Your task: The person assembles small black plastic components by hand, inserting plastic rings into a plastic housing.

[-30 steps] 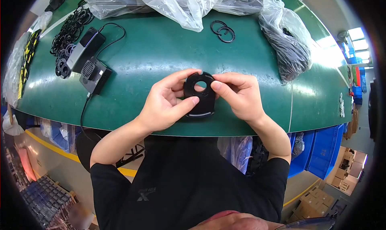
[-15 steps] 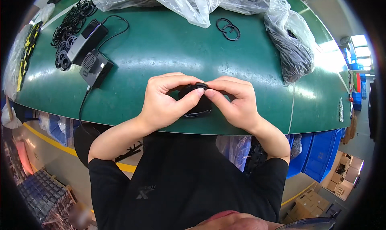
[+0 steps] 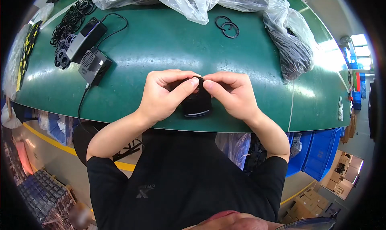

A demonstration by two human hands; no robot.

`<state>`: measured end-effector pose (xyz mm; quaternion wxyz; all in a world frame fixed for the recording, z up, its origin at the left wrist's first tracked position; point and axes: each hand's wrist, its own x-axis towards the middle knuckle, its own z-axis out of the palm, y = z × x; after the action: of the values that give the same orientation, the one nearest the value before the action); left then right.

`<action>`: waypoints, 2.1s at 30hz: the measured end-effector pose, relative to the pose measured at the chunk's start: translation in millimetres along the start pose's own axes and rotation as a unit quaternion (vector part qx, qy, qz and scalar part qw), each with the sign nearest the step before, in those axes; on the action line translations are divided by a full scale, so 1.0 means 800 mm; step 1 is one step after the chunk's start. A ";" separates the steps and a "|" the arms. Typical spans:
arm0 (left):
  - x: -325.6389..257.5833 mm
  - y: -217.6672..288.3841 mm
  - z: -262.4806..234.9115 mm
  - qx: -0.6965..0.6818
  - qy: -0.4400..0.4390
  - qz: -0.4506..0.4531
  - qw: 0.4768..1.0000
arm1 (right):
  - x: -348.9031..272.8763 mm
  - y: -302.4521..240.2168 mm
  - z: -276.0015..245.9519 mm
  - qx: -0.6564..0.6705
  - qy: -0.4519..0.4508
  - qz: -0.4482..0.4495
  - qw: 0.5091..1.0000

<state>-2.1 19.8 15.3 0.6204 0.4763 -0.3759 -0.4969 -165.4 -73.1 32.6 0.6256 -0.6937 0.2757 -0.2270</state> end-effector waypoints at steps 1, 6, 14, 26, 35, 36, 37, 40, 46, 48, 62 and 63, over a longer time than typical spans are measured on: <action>-0.001 0.001 0.000 0.000 -0.001 0.001 1.000 | 0.000 -0.001 -0.001 0.013 -0.004 0.017 1.000; 0.000 0.005 -0.003 -0.035 -0.042 -0.074 0.996 | 0.000 -0.004 -0.005 -0.007 -0.016 0.030 0.999; 0.002 0.008 -0.003 -0.108 -0.098 -0.140 0.979 | 0.009 0.008 -0.014 0.094 0.066 0.004 0.993; 0.000 0.009 -0.004 -0.086 -0.119 -0.116 0.982 | 0.013 0.005 -0.014 -0.089 0.092 -0.126 0.984; 0.001 0.008 0.001 -0.110 -0.086 -0.095 0.986 | 0.012 0.004 -0.022 0.130 0.001 0.044 0.991; 0.001 0.008 0.001 -0.107 -0.093 -0.097 0.985 | 0.014 -0.001 -0.022 0.150 0.017 0.049 0.987; 0.001 0.008 0.001 -0.103 -0.100 -0.100 0.984 | 0.014 0.001 -0.024 0.131 0.013 0.049 0.990; 0.002 0.009 -0.003 -0.104 -0.101 -0.139 0.980 | 0.012 0.006 -0.023 0.073 0.017 0.042 0.996; -0.001 0.005 -0.007 -0.069 -0.097 -0.111 0.987 | 0.011 0.002 -0.019 0.043 0.015 0.039 0.998; -0.001 0.003 -0.005 -0.065 -0.096 -0.097 0.988 | 0.008 -0.005 -0.018 0.067 0.020 0.042 0.997; -0.006 0.006 0.006 0.040 -0.158 -0.129 0.978 | -0.161 0.032 -0.068 0.060 0.049 0.019 0.997; -0.008 0.007 0.004 0.062 -0.158 -0.127 0.977 | -0.186 0.048 -0.076 0.034 0.031 0.024 0.999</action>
<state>-4.9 25.5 21.3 0.4542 0.4736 -0.4355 -0.6163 -319.8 -21.8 6.2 0.6452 -0.6579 0.3032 -0.2427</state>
